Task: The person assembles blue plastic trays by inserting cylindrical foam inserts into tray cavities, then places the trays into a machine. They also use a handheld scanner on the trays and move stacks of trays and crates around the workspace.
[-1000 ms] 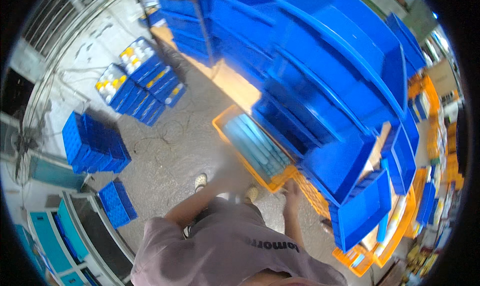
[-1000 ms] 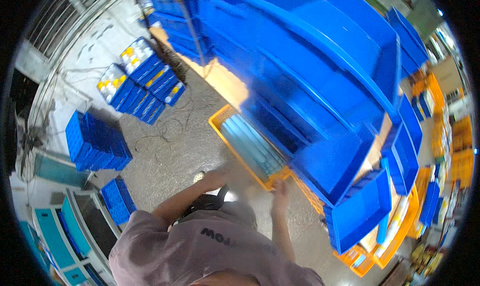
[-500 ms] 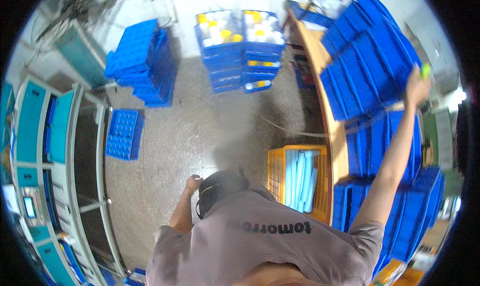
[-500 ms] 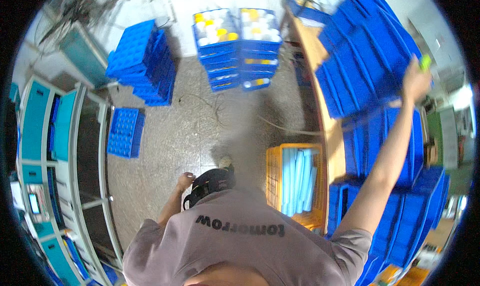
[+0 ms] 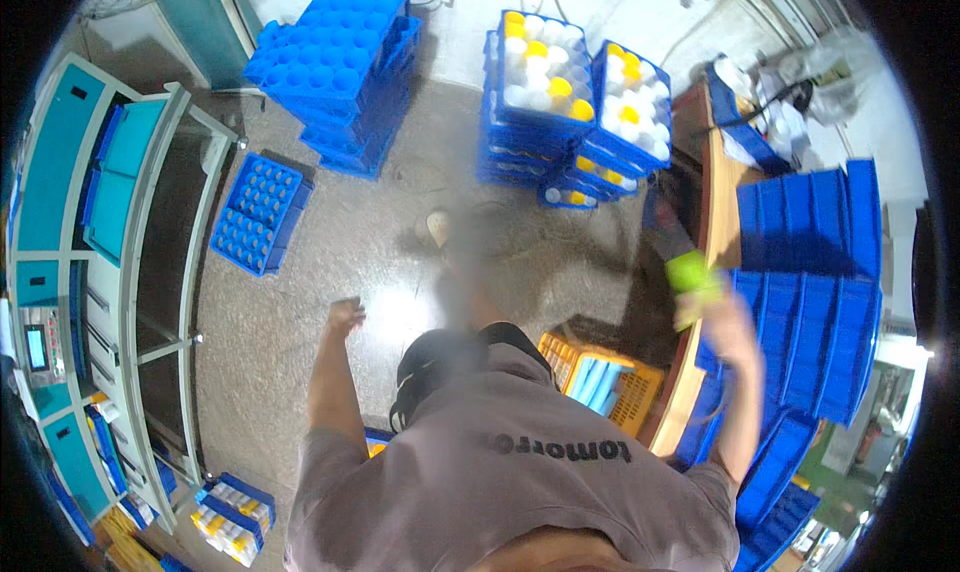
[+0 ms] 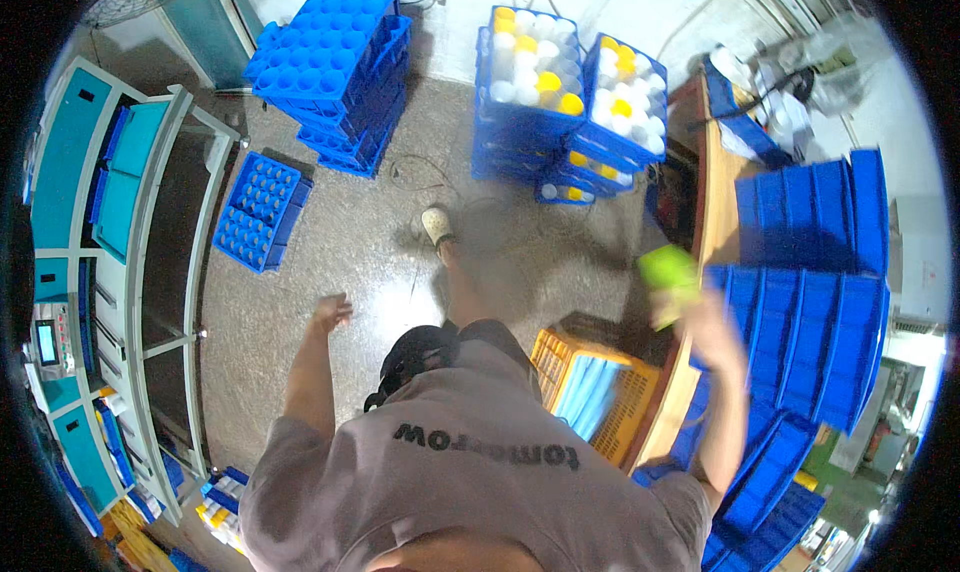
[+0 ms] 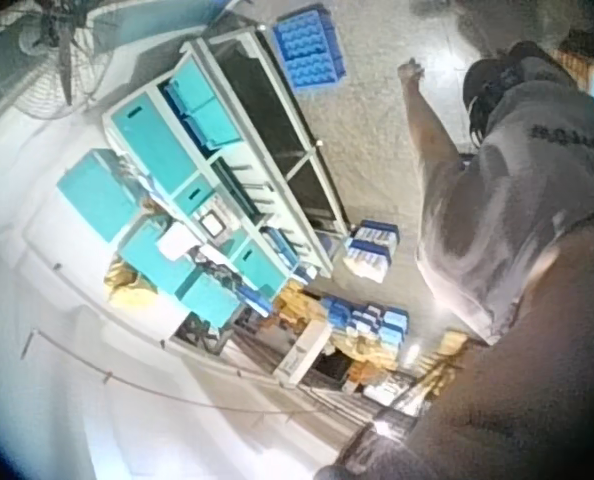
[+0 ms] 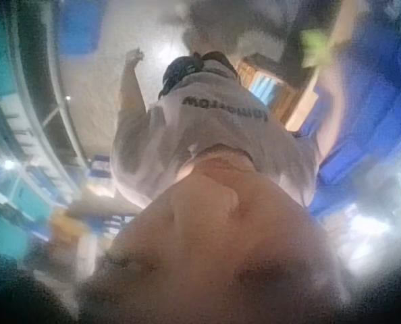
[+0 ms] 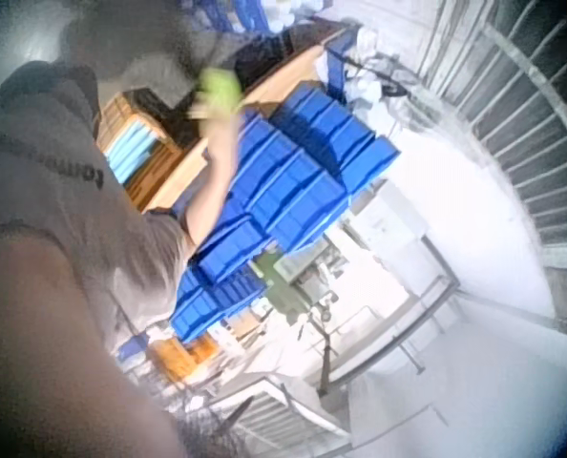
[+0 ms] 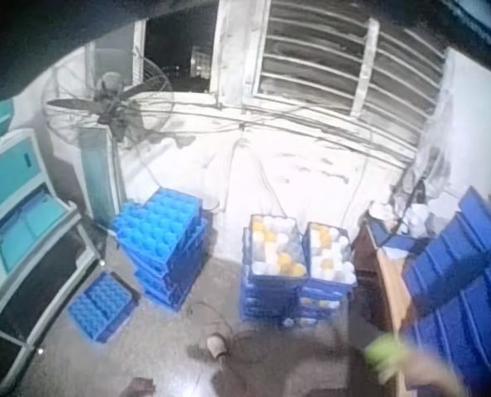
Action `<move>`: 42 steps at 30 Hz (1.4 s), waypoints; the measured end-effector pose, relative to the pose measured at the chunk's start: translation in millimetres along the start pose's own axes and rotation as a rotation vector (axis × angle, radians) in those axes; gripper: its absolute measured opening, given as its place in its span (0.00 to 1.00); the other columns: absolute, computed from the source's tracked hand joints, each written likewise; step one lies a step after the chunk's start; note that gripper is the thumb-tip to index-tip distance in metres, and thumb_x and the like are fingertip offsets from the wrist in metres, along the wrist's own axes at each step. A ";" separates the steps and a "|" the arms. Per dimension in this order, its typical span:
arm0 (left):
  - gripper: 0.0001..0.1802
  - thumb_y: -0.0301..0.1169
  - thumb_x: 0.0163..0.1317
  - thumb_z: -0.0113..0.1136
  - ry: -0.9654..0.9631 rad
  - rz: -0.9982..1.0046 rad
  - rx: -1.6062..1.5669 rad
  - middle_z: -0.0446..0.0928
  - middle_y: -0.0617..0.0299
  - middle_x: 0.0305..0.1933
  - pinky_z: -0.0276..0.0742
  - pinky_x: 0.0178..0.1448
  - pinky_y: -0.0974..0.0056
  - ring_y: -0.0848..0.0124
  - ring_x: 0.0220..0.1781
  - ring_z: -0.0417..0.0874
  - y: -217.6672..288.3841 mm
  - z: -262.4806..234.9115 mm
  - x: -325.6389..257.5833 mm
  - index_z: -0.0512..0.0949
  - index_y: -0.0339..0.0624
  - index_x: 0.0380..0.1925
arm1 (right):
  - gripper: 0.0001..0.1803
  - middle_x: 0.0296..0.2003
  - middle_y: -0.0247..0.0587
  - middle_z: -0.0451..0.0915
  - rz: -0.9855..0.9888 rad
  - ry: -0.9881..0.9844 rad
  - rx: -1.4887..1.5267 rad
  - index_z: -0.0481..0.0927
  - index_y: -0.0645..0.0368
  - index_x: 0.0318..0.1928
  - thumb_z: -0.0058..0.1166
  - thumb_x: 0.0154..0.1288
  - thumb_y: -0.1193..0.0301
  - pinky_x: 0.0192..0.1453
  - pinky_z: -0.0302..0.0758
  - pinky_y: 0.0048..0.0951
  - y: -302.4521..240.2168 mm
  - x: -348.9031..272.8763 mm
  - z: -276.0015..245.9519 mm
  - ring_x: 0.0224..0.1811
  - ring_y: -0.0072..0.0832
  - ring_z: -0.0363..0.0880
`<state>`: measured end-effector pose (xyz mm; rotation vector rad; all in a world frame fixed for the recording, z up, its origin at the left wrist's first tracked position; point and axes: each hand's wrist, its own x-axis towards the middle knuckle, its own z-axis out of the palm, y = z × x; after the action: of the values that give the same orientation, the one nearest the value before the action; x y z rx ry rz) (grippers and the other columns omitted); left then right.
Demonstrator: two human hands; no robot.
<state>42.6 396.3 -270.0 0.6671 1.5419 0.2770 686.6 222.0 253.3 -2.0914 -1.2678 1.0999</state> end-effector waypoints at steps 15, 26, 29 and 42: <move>0.22 0.41 0.68 0.62 0.500 0.302 -0.464 0.81 0.56 0.49 0.80 0.47 0.53 0.61 0.44 0.83 511.8 -84.9 191.2 0.75 0.41 0.56 | 0.25 0.40 0.67 0.81 0.333 -0.485 -0.410 0.70 0.65 0.52 0.51 0.73 0.54 0.45 0.75 0.54 -14.7 354.9 173.3 0.44 0.61 0.81; 0.17 0.29 0.59 0.63 0.515 0.580 -0.370 0.83 0.51 0.43 0.79 0.48 0.54 0.55 0.45 0.84 453.8 -46.2 176.9 0.79 0.33 0.47 | 0.24 0.38 0.65 0.82 0.023 -0.210 -0.089 0.70 0.63 0.54 0.51 0.73 0.54 0.44 0.74 0.56 -166.4 369.9 239.5 0.43 0.63 0.80; 0.24 0.32 0.57 0.65 0.804 0.606 -0.097 0.84 0.42 0.45 0.77 0.52 0.49 0.47 0.45 0.85 428.2 -11.2 89.8 0.78 0.32 0.53 | 0.25 0.37 0.63 0.83 -0.089 -0.213 -0.272 0.70 0.62 0.53 0.51 0.72 0.52 0.42 0.75 0.56 -231.9 343.5 278.8 0.41 0.60 0.82; 0.29 0.39 0.56 0.68 0.666 0.562 0.216 0.83 0.38 0.44 0.75 0.56 0.44 0.39 0.50 0.83 321.9 -37.0 -74.3 0.76 0.37 0.56 | 0.26 0.32 0.59 0.83 -0.071 0.054 -0.603 0.70 0.59 0.52 0.49 0.72 0.48 0.42 0.77 0.56 -274.0 180.8 352.9 0.38 0.58 0.83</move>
<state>80.9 619.1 -26.1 1.2672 2.0029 0.8266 303.3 503.2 173.5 -2.4427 -1.7956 0.6717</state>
